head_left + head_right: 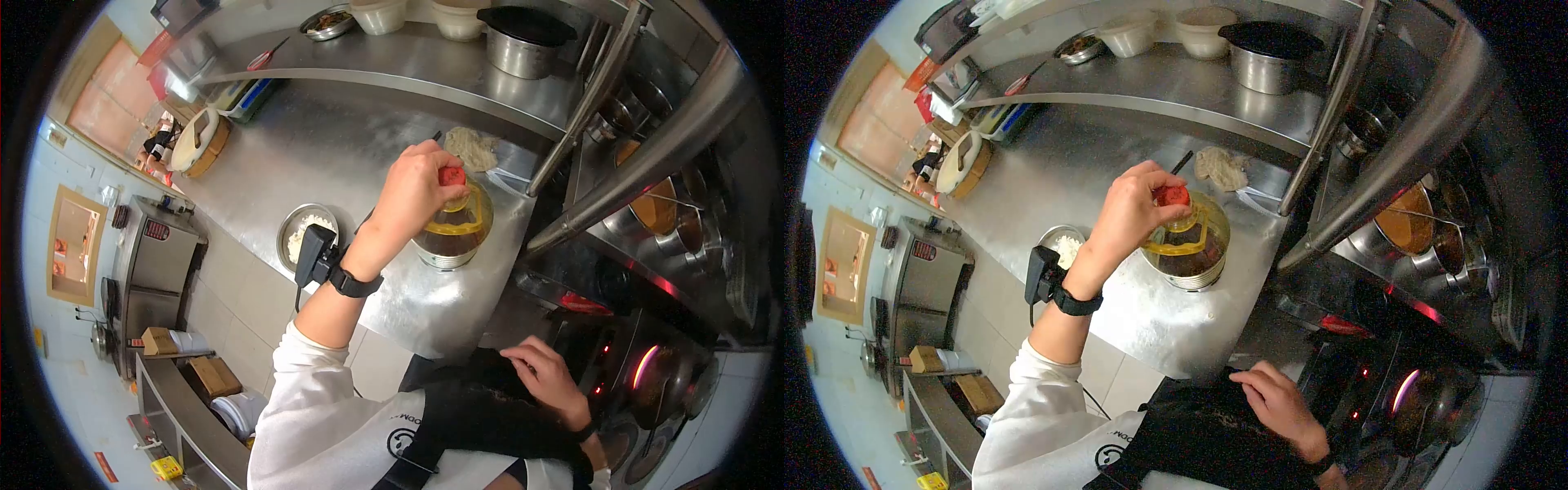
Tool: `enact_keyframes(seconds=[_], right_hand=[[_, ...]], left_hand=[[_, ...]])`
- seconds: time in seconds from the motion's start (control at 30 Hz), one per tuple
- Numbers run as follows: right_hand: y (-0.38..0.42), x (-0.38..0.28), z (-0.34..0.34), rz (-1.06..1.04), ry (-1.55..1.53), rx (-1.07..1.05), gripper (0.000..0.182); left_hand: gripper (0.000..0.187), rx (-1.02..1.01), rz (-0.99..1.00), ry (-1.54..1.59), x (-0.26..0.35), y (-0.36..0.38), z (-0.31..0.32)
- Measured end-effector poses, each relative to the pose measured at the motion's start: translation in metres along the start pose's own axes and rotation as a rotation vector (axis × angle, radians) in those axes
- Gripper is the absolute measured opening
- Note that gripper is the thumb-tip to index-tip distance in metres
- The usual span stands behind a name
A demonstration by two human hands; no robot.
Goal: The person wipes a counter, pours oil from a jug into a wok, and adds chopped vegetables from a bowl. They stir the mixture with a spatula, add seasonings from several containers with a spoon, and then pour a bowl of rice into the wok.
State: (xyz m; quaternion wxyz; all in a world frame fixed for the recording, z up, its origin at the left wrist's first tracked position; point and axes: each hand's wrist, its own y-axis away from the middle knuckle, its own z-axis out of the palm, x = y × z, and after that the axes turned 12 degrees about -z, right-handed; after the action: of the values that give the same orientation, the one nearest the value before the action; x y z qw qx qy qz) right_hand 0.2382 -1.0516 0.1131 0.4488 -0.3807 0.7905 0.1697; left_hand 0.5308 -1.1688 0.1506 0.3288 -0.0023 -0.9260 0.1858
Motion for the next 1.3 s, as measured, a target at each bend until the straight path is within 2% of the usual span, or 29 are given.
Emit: enact_keyframes(seconds=[0.17,0.23,0.27,0.33,0.37,0.43,0.47,0.5,0.53,0.6,0.67,0.77,0.83,0.93,1.0,1.07,1.1,1.13,1.2,1.23,1.27,1.3], right_hand=[[-0.028,-0.012,-0.006,-0.104,0.019,0.022,0.017],[-0.036,-0.013,-0.007,-0.136,0.053,-0.025,0.018],[-0.041,-0.012,-0.007,-0.133,0.052,-0.020,0.018],[-0.053,-0.011,-0.008,-0.164,0.045,-0.007,0.017],[-0.061,-0.013,-0.009,-0.160,0.049,0.007,0.019],[-0.079,-0.018,-0.008,-0.172,0.066,0.077,0.020],[-0.087,-0.019,-0.007,-0.186,0.082,0.137,0.022],[-0.096,-0.016,-0.006,-0.245,0.131,0.169,0.030],[-0.107,-0.019,-0.004,-0.240,0.131,0.164,0.030],[-0.128,-0.025,0.001,-0.296,0.117,0.349,0.037],[-0.143,-0.020,0.002,-0.327,0.189,0.303,0.042],[-0.156,-0.016,0.007,-0.355,0.228,0.265,0.039],[-0.159,-0.010,0.011,-0.215,0.138,0.213,0.032],[-0.162,-0.002,0.010,-0.198,0.165,0.177,0.022],[-0.159,-0.007,0.007,-0.192,0.085,0.240,0.019],[-0.150,-0.014,-0.001,-0.191,0.002,0.304,0.017],[-0.142,-0.019,-0.008,-0.161,-0.012,0.326,0.016],[-0.133,-0.021,-0.012,-0.122,-0.029,0.348,0.016],[-0.114,-0.020,-0.016,-0.081,-0.109,0.459,0.015],[-0.103,-0.019,-0.017,-0.044,-0.147,0.495,0.015],[-0.092,-0.020,-0.018,-0.012,-0.186,0.530,0.015],[-0.079,-0.023,-0.020,0.003,-0.184,0.537,0.015]], left_hand=[[0.027,-0.118,0.012,0.141,-0.009,0.004,-0.008],[0.031,-0.338,0.058,0.309,-0.015,-0.002,-0.012],[0.031,-0.343,0.061,0.308,-0.019,-0.004,-0.011],[0.042,-0.519,0.235,0.393,-0.023,-0.010,-0.007],[0.042,-0.520,0.240,0.393,-0.021,-0.010,-0.006],[0.052,-0.230,0.253,0.316,-0.013,-0.004,-0.003],[0.052,-0.235,0.251,0.322,-0.016,-0.003,-0.001],[0.053,-0.178,0.082,0.297,-0.021,-0.001,0.001],[0.054,-0.119,-0.088,0.269,-0.025,0.000,0.003],[0.048,-0.099,-0.101,0.246,-0.023,0.004,0.000],[0.044,-0.068,-0.039,0.237,-0.022,0.006,-0.003],[0.040,-0.163,-0.049,0.261,-0.020,0.002,-0.007],[0.039,-0.192,-0.030,0.258,-0.024,-0.001,-0.006],[0.041,-0.261,-0.001,0.277,-0.024,-0.001,-0.007],[0.043,-0.300,0.009,0.314,-0.020,0.003,-0.003],[0.056,-0.348,0.044,0.453,-0.015,0.011,0.003],[0.065,-0.515,-0.055,0.600,-0.010,0.014,0.004],[0.065,-0.537,-0.055,0.612,-0.004,0.015,0.004],[0.064,-0.439,0.063,0.516,0.008,0.020,0.007],[0.050,-0.402,0.040,0.587,0.014,0.023,0.010],[0.050,-0.418,0.040,0.598,0.017,0.028,0.014],[0.043,-0.367,-0.054,0.735,0.018,0.032,0.019]])
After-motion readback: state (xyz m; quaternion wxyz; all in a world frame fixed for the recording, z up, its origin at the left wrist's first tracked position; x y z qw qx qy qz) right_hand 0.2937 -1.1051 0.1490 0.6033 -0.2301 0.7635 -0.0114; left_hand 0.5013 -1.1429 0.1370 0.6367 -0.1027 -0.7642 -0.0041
